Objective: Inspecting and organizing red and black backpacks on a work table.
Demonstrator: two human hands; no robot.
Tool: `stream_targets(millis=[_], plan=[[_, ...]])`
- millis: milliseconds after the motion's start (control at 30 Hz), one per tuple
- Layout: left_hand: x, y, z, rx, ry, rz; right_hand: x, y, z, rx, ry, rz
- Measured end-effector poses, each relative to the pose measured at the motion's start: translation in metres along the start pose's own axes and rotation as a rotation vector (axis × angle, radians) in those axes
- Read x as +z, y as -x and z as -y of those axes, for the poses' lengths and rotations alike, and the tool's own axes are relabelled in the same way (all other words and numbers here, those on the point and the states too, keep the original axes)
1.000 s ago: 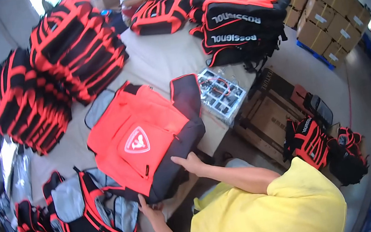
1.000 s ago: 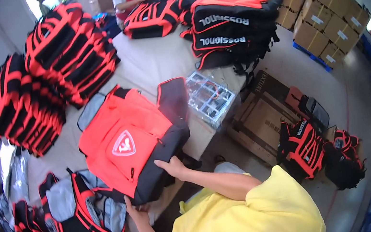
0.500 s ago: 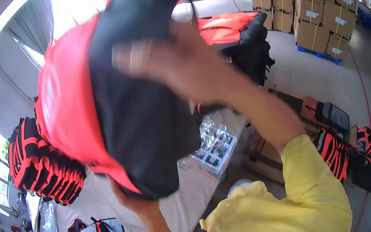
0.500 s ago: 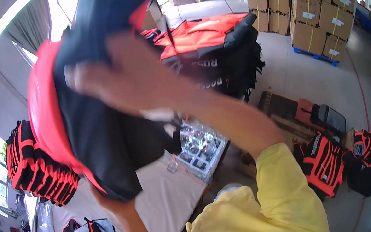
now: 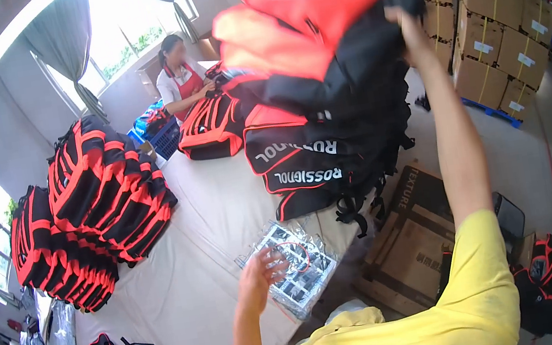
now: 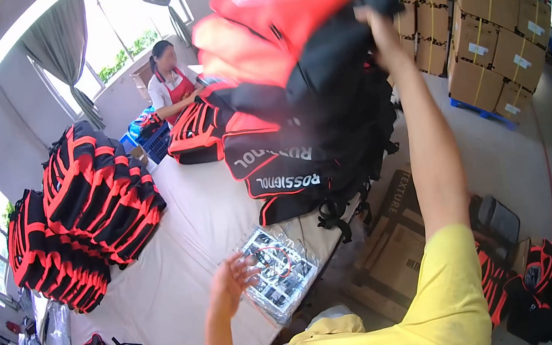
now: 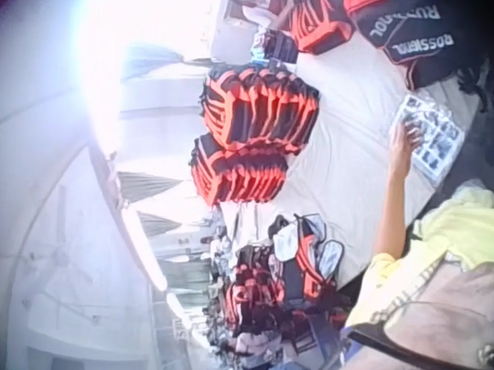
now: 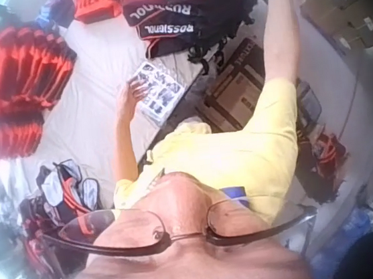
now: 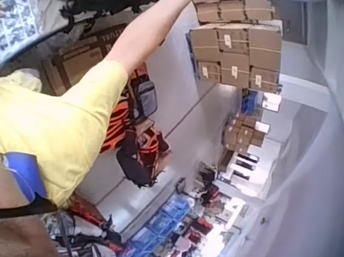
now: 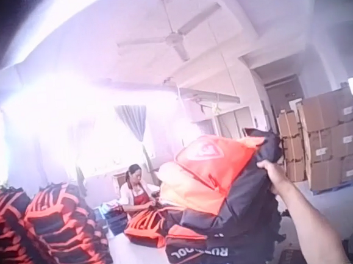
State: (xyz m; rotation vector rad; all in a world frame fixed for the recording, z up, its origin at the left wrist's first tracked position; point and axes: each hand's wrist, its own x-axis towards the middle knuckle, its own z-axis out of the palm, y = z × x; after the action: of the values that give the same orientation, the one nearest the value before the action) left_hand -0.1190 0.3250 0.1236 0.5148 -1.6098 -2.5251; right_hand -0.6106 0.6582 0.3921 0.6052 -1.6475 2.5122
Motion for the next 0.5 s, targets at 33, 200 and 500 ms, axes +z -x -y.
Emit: stream_targets(millis=[33,200,500], plan=[[-0.007,0.01,0.022,-0.09,-0.024,-0.104,-0.023,0.009,-0.059,0.102,0.075,-0.101],[-0.073,0.077,0.107,-0.324,0.042,-0.361,-0.14,0.081,-0.219,0.598,0.052,-0.242],[-0.159,0.226,0.175,-0.224,0.238,-0.943,-0.099,0.032,-0.111,0.403,-0.134,0.119]])
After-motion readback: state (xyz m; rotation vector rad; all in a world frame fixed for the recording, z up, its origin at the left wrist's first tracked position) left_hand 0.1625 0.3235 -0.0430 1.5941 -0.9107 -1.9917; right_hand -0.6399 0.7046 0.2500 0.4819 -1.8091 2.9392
